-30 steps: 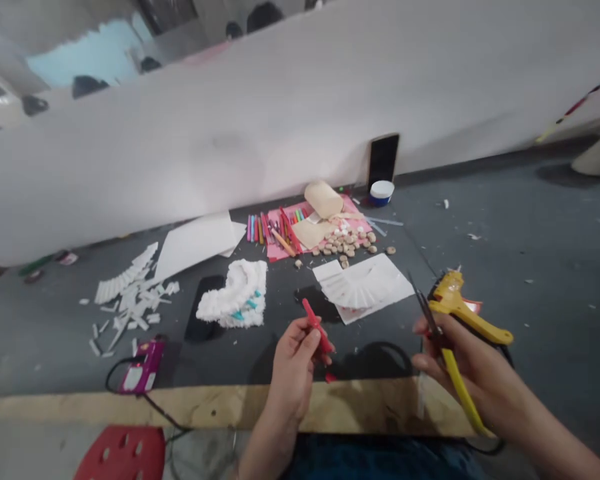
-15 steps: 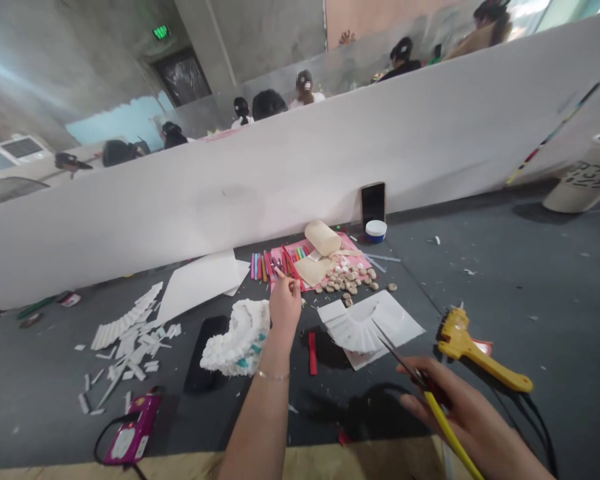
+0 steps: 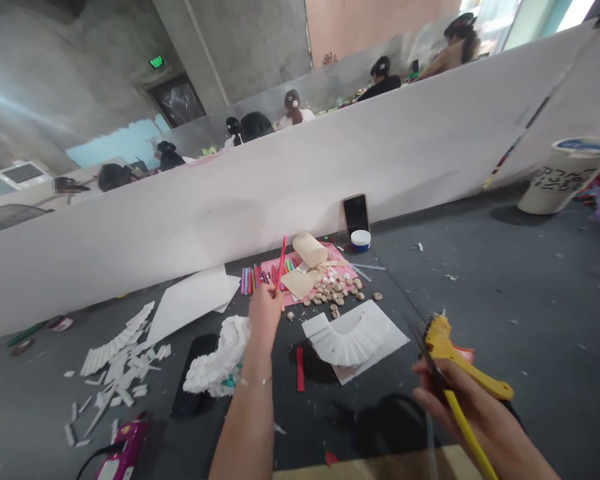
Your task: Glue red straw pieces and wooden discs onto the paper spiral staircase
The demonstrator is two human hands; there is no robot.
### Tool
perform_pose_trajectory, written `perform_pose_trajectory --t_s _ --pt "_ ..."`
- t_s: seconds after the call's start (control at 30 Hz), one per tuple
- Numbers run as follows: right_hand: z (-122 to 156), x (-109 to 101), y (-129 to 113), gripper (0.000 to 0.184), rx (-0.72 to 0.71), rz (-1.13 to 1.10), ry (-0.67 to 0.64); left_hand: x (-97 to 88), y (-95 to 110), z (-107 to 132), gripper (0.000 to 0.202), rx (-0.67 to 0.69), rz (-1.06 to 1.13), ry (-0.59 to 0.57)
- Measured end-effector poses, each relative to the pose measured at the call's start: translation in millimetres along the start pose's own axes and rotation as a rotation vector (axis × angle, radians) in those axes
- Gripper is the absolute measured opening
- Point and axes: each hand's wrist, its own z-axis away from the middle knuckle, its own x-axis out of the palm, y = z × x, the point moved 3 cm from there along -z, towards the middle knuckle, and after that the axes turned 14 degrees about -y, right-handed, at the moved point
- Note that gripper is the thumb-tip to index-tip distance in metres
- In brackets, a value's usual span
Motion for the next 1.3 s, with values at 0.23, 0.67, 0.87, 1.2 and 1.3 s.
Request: perform_pose_trajectory --t_s 0.23,0.67,0.87,1.2,1.3 --pt "-45.5 11.7 -50.9 0.04 -0.149 -0.345 0.016 -6.6 12.1 148.5 0.008 0.304 -0.016 0.105" --pt "-44.8 55.3 -60.8 0.036 -0.087 -0.665 -0.125 34.1 -30.5 196.7 0.017 0.173 0.651 -0.471" --pt "-33.1 61.5 -69.0 0.032 -0.077 -0.494 -0.142 32.3 -30.9 195.0 0.022 0.226 0.701 -0.436" --pt "-9.8 86.0 -69.7 0.031 -0.086 -0.294 -0.245 24.0 1.9 197.3 0.028 0.227 0.876 -0.58" --pt "-7.1 86.8 -67.0 0.03 -0.063 -0.27 -0.245 31.1 -1.6 199.0 0.028 0.17 0.934 -0.551"
